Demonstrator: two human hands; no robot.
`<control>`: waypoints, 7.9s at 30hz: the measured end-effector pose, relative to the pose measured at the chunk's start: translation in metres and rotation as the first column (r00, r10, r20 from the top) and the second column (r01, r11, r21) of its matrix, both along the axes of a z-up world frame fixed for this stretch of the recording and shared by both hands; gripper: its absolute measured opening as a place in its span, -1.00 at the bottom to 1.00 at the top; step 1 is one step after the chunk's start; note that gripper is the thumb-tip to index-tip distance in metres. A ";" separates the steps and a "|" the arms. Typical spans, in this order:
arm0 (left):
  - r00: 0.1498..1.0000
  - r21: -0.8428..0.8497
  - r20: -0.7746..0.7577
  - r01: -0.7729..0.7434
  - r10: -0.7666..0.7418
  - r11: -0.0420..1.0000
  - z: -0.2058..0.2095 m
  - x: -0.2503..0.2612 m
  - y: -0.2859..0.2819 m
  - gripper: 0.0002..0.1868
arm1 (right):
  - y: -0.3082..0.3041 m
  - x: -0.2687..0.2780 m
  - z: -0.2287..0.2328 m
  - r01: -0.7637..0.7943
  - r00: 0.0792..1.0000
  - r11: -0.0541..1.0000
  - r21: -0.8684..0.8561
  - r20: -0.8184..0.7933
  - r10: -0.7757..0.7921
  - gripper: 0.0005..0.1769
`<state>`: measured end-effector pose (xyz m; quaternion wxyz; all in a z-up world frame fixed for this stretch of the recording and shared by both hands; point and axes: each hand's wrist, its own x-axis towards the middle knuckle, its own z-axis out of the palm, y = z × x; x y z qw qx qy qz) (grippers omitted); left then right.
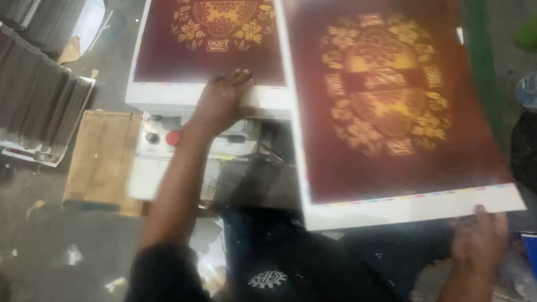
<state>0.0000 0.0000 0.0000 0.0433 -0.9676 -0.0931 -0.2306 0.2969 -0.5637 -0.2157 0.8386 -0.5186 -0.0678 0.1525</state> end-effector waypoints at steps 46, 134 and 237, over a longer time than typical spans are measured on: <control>0.948 -0.260 0.253 0.257 -0.191 0.931 -0.025 0.022 -0.206 -0.87 | 0.206 -0.137 0.038 -0.674 0.721 0.697 -0.247 -0.014 0.693 -0.58; 0.985 -0.143 -0.174 -0.030 0.004 0.989 0.001 0.005 0.010 -0.28 | -0.004 -0.042 0.000 0.121 0.989 0.988 -0.093 -0.069 -0.128 -0.57; 0.851 -0.114 0.380 0.433 -0.363 0.894 -0.014 0.010 -0.173 -0.86 | 0.168 -0.080 0.086 -0.454 0.889 0.788 -0.416 -0.145 0.435 -0.38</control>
